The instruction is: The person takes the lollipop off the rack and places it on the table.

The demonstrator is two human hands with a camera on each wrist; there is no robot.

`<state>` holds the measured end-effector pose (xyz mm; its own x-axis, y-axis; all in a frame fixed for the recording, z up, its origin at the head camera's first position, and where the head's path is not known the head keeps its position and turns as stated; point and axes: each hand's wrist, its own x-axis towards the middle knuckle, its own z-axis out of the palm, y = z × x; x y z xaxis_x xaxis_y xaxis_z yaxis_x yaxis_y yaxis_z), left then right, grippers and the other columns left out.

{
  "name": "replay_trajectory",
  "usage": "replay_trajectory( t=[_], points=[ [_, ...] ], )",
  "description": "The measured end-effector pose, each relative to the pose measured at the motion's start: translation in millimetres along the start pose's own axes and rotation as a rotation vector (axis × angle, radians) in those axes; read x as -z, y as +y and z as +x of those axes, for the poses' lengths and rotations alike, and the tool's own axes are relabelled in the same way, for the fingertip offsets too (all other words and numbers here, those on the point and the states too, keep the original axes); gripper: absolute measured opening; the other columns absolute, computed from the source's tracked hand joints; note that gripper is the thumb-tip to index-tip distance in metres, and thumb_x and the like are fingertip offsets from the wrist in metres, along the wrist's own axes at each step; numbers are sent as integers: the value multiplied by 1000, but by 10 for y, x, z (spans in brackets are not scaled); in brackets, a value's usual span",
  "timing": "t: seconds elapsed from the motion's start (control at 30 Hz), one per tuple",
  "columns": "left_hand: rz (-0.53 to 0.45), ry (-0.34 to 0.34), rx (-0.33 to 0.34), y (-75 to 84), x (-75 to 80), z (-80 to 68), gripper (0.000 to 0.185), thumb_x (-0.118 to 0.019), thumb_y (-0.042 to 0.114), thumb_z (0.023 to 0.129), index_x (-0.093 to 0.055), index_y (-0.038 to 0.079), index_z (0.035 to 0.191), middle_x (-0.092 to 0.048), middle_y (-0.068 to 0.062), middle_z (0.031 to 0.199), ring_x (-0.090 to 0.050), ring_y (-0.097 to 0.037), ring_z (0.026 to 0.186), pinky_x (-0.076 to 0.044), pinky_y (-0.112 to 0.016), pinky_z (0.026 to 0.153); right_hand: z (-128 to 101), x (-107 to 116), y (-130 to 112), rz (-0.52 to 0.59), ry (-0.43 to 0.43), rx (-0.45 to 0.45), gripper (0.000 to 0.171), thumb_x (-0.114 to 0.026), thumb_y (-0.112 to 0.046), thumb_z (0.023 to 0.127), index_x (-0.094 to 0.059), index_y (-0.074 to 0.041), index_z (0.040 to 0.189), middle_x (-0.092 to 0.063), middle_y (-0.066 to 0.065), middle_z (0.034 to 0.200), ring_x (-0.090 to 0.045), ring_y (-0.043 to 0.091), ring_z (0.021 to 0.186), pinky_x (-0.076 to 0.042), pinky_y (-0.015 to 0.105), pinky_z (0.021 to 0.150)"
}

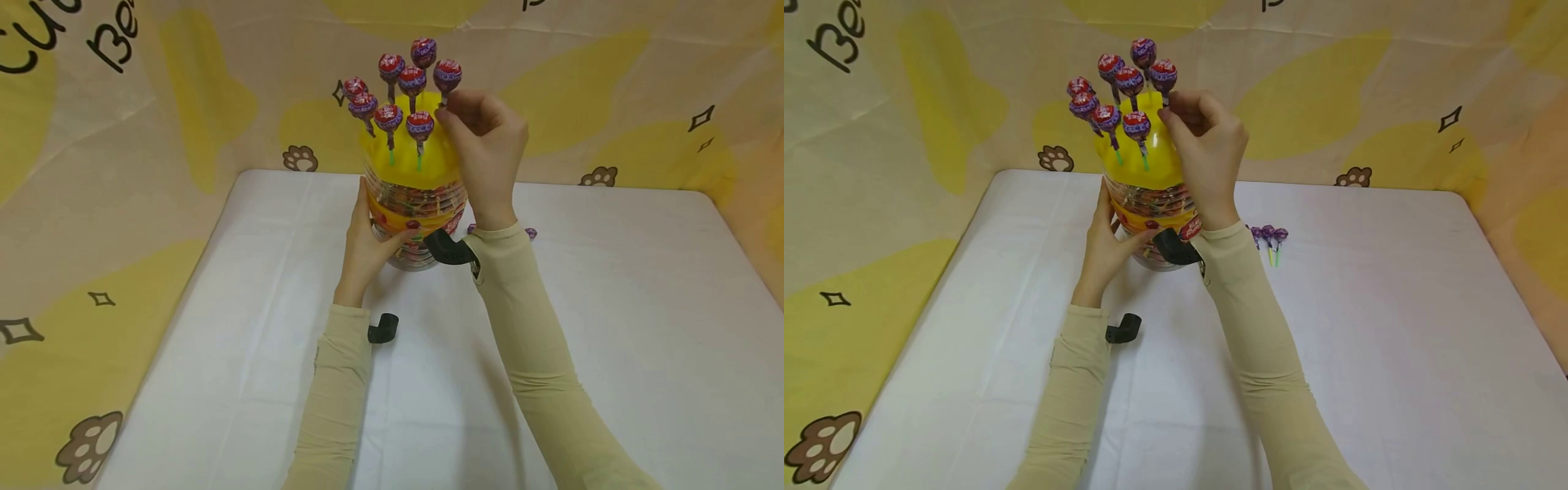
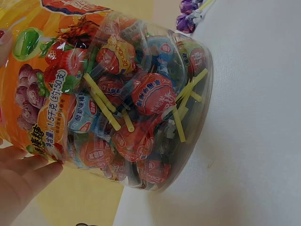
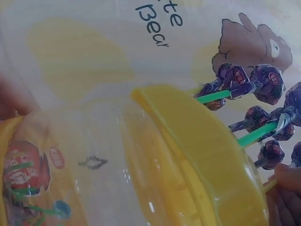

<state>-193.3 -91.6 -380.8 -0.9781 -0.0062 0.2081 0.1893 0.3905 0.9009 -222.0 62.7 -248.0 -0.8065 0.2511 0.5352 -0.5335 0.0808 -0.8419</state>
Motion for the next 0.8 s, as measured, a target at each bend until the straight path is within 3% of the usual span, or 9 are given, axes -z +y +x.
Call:
replay_trajectory(
  t=[0.47, 0.8],
  points=[
    [-5, 0, 26, 15, 0, 1, 106, -76, 36, 79, -1, 21, 153, -15, -3, 157, -22, -22, 140, -29, -42, 110, 19, 24, -35, 148, -21, -51, 11, -67, 3, 85, -69, 6, 94, -67, 13, 96, -64, 22, 84, -53, 27, 83],
    [2, 5, 4, 6, -5, -2, 107, -76, 35, 79, -1, 20, 153, -15, -3, 157, -21, -21, 141, -28, -43, 111, -8, 110, -27, 269, -24, -89, 11, -63, 6, 86, -69, 6, 94, -67, 16, 103, -64, 23, 90, -52, 30, 87]
  ],
)
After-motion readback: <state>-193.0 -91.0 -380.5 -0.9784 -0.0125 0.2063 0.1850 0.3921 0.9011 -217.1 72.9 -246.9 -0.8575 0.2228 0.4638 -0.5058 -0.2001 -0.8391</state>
